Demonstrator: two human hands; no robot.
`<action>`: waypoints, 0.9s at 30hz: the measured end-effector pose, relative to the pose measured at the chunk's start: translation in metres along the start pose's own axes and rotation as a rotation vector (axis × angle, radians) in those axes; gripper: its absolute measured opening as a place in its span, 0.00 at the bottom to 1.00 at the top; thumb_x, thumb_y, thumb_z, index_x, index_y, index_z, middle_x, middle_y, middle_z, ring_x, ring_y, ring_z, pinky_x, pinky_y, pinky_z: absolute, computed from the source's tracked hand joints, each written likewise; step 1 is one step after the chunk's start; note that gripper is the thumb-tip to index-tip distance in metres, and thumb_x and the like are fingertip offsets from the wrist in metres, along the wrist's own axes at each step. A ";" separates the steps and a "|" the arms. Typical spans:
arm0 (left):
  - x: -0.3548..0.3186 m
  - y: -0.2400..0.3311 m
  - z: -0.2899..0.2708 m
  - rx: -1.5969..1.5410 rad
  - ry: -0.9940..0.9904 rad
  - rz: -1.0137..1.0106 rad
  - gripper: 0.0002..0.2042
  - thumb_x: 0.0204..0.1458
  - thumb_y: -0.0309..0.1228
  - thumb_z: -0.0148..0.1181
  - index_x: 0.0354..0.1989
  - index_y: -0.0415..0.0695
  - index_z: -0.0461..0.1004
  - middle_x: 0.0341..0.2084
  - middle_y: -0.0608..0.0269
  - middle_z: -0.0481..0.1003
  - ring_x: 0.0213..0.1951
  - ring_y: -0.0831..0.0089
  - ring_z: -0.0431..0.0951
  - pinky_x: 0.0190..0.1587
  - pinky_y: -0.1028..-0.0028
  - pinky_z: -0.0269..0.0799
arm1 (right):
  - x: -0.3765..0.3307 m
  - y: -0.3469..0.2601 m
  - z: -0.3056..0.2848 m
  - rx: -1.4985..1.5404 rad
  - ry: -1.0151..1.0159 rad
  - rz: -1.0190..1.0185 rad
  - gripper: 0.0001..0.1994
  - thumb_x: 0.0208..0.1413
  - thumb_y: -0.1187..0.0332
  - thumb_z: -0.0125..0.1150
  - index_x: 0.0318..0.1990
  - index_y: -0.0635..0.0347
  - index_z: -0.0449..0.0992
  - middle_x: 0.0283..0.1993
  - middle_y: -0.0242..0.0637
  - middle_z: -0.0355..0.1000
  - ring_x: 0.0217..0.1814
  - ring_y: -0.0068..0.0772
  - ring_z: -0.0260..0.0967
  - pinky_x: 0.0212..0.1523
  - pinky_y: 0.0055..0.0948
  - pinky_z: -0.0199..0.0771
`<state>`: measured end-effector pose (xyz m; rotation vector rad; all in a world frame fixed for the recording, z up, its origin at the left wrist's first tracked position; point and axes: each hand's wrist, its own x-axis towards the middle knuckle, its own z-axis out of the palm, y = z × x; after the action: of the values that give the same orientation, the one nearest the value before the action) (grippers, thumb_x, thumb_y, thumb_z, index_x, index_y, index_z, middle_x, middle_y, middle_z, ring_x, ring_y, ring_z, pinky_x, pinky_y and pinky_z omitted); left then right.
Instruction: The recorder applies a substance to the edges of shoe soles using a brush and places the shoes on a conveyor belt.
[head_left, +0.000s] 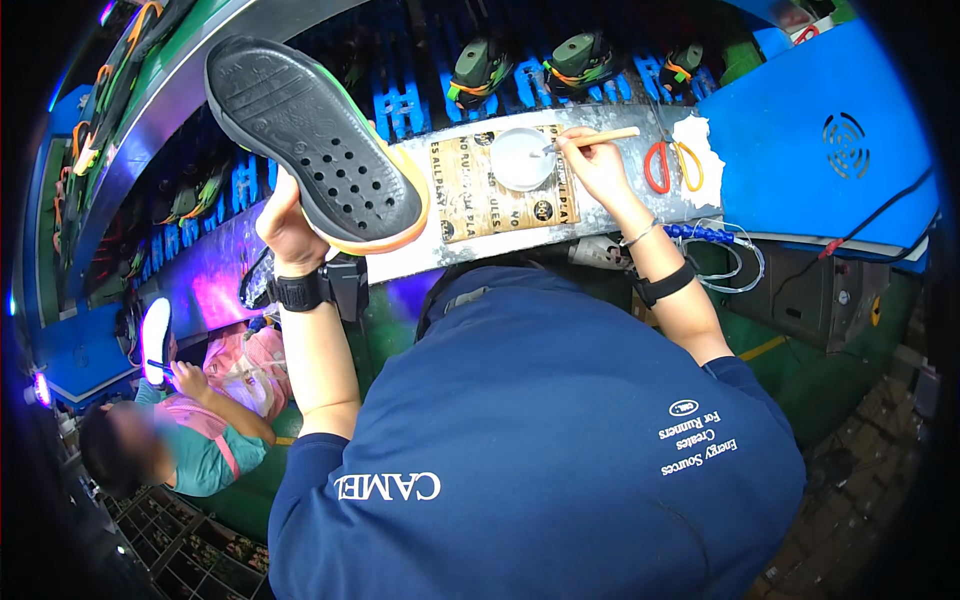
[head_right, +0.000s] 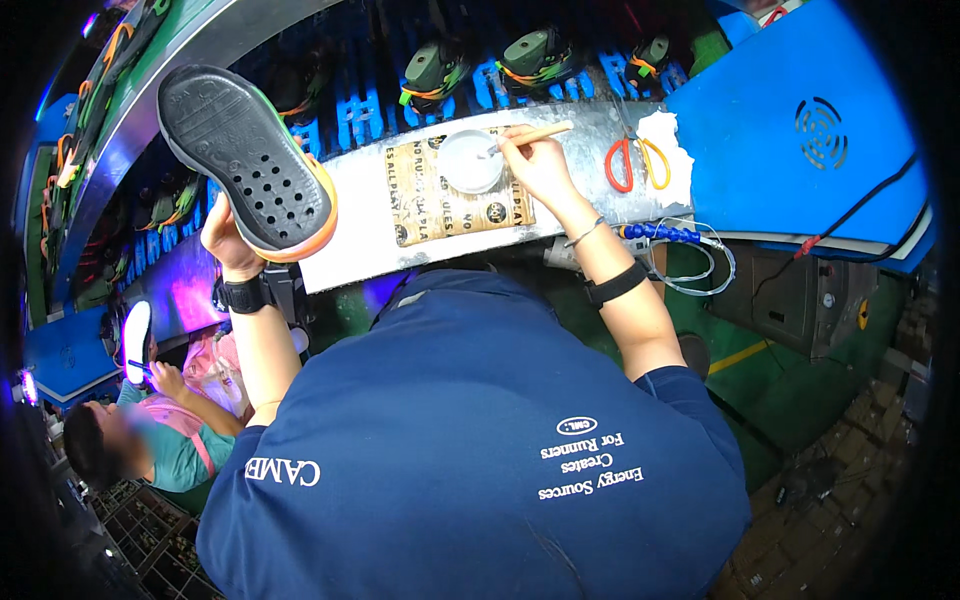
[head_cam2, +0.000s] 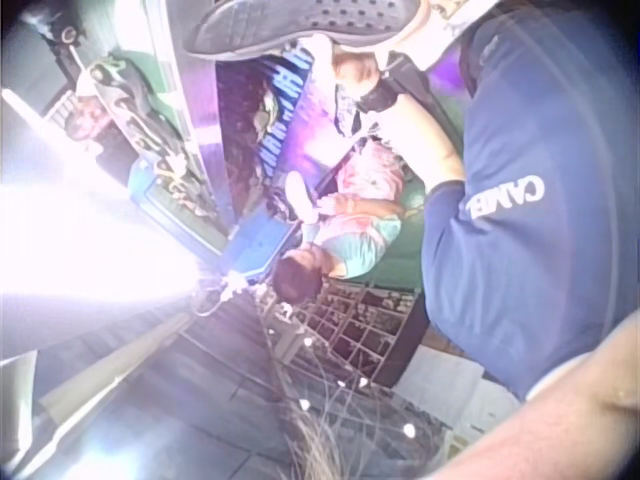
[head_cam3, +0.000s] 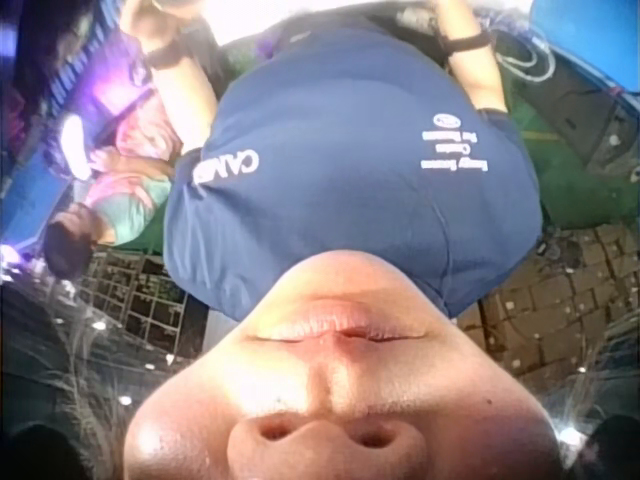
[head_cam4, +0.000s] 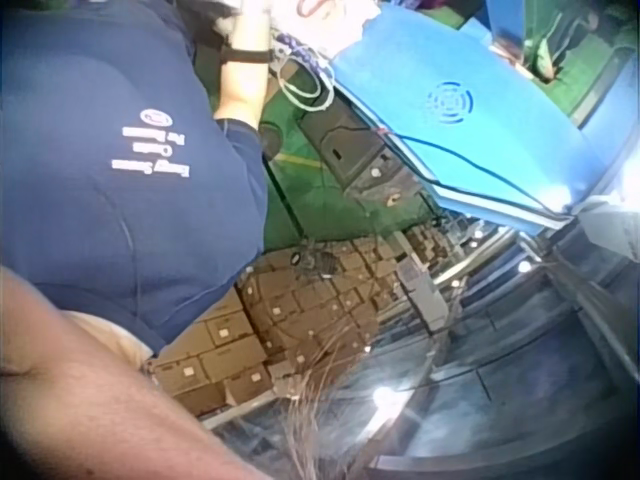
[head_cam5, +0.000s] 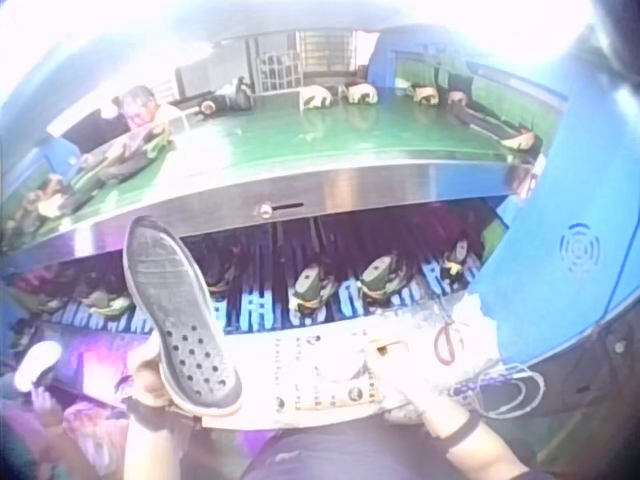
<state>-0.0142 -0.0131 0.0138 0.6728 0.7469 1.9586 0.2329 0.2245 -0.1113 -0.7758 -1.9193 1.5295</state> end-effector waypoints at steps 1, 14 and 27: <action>0.003 0.000 0.001 0.007 0.049 -0.052 0.25 0.48 0.37 0.44 0.53 0.38 0.54 0.49 0.55 0.62 0.50 0.64 0.62 0.54 0.67 0.54 | -0.001 -0.002 -0.001 -0.045 -0.014 0.051 0.06 0.48 0.70 0.53 0.30 0.65 0.70 0.26 0.31 0.69 0.28 0.14 0.62 0.29 0.15 0.62; 0.019 0.006 0.034 0.458 0.067 0.178 0.31 0.41 0.30 0.57 0.55 0.41 0.51 0.50 0.58 0.59 0.52 0.66 0.59 0.55 0.68 0.52 | -0.004 -0.069 -0.013 0.187 -0.065 0.148 0.09 0.49 0.70 0.53 0.36 0.66 0.68 0.22 0.30 0.65 0.19 0.13 0.58 0.17 0.12 0.58; 0.030 0.027 0.075 0.764 -0.142 0.239 0.31 0.34 0.20 0.64 0.50 0.40 0.55 0.42 0.55 0.67 0.43 0.67 0.69 0.46 0.68 0.65 | -0.001 -0.178 0.012 0.259 -0.238 -0.343 0.05 0.46 0.78 0.53 0.33 0.66 0.71 0.29 0.31 0.66 0.27 0.15 0.61 0.28 0.13 0.60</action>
<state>0.0106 0.0200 0.0879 1.3890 1.3925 1.7754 0.2078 0.1831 0.0609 -0.1465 -1.8481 1.6587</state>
